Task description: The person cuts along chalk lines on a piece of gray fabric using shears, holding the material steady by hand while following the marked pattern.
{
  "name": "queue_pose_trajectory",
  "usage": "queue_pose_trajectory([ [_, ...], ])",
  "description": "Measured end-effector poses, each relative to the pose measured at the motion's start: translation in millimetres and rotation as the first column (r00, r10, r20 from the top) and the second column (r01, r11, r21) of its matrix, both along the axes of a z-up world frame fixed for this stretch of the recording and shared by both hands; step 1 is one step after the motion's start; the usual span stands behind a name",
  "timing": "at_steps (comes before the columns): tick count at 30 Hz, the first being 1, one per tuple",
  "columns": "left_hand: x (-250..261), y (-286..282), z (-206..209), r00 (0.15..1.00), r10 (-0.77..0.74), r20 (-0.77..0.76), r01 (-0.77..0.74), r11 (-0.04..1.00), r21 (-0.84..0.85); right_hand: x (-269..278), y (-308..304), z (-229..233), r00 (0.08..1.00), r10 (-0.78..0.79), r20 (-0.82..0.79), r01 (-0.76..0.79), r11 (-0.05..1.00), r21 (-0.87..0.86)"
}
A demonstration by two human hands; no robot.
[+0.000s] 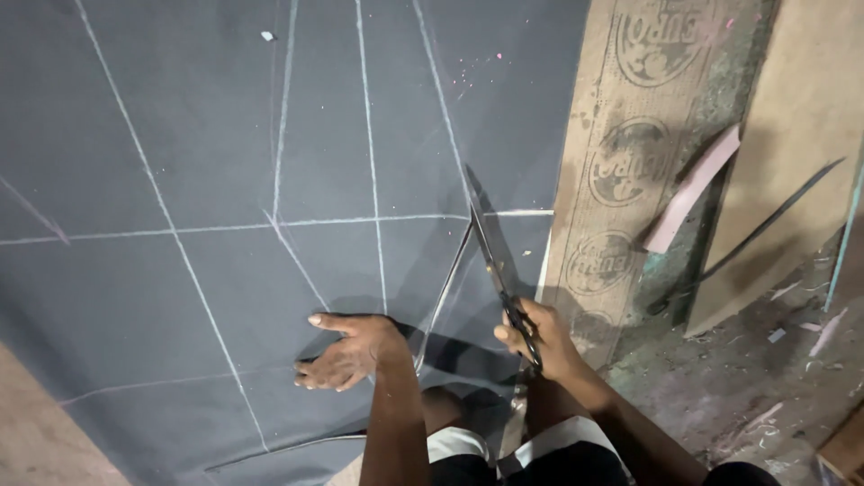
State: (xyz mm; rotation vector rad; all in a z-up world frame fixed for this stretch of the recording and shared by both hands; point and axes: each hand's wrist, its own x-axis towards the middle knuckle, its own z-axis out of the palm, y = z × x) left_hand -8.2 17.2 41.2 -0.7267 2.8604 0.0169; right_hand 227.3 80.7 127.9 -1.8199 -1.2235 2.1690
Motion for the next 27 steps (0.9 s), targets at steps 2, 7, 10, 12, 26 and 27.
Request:
queue_pose_trajectory([
  [2, -0.6, 0.9, 0.6, 1.0, -0.001, -0.009, 0.001, 1.0, -0.007, -7.2, 4.1, 0.0, 1.0, -0.017, -0.019, 0.017, 1.0, 0.022],
  [7, -1.1, 0.1, 2.7, 1.0, -0.003, 0.004, 0.003, 1.0, 0.013, -9.2, -3.3, -7.3, 1.0, -0.022, 0.02, 0.021, 1.0, 0.021],
  [10, -1.8, 5.4, 7.3, 1.0, -0.018, 0.016, 0.017, 1.0, 0.022, -14.7, 1.8, -7.1, 0.997, 0.052, 0.064, -0.059, 0.99, 0.125],
  [12, -1.8, 4.2, 6.4, 1.0, -0.017, 0.015, 0.017, 1.0, 0.015, -20.3, 6.3, -6.4, 0.997, 0.031, 0.068, -0.037, 0.994, 0.101],
  [26, -4.1, -5.3, -3.9, 0.999, -0.005, 0.042, 0.005, 1.0, -0.017, -26.6, 5.1, -7.1, 0.984, 0.014, 0.178, -0.03, 0.996, 0.084],
  [27, -4.6, -3.5, -3.1, 0.999, 0.002, 0.033, -0.001, 1.0, -0.02, -27.6, 7.3, -5.2, 0.981, 0.013, 0.195, -0.028, 0.997, 0.075],
])
